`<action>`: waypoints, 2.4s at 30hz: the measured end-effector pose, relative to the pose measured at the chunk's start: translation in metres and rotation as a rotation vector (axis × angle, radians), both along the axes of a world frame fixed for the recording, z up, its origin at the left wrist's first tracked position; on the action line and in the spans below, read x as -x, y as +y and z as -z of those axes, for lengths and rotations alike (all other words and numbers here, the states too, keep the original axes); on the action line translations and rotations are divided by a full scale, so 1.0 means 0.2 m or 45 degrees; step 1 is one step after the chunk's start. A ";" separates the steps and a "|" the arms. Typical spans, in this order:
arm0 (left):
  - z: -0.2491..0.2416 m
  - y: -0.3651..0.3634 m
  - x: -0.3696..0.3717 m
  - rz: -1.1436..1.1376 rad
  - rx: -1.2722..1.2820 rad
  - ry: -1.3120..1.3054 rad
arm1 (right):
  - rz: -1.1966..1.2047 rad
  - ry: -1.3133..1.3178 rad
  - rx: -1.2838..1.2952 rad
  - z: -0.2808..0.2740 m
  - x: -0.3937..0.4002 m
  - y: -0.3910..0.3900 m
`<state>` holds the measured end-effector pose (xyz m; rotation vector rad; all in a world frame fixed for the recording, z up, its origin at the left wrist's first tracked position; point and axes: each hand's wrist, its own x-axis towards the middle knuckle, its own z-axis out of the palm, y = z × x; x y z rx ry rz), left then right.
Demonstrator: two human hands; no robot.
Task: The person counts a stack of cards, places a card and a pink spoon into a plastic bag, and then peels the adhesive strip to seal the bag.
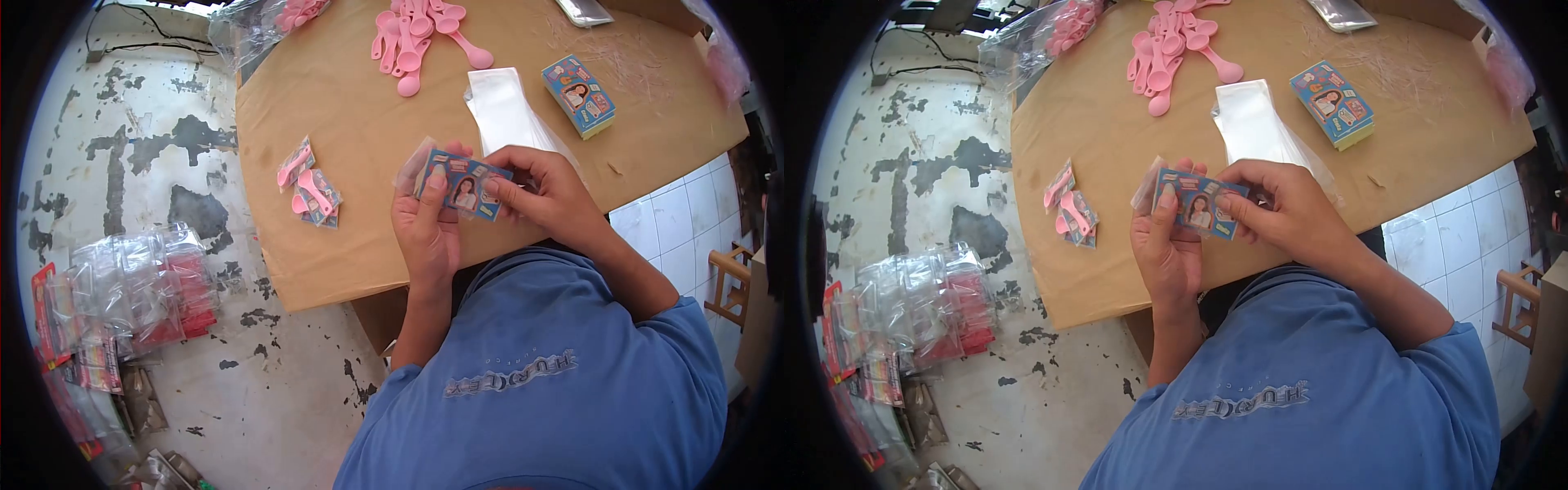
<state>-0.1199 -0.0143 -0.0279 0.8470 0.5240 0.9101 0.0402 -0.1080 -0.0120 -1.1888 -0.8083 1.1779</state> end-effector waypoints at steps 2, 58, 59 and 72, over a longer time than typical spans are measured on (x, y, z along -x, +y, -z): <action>-0.01 -0.01 0.00 -0.007 0.008 0.001 | 0.046 0.081 -0.035 0.03 0.00 0.01; 0.07 0.14 0.21 -0.383 0.513 -0.536 | -0.003 -1.431 -0.131 -0.26 -0.54 0.46; 0.06 0.11 0.19 -0.346 0.527 -0.528 | -0.015 -1.482 -0.072 -0.23 -0.63 0.57; 0.15 -0.03 0.29 -0.214 0.546 -0.471 | 0.050 -1.745 -0.053 0.29 -1.05 1.67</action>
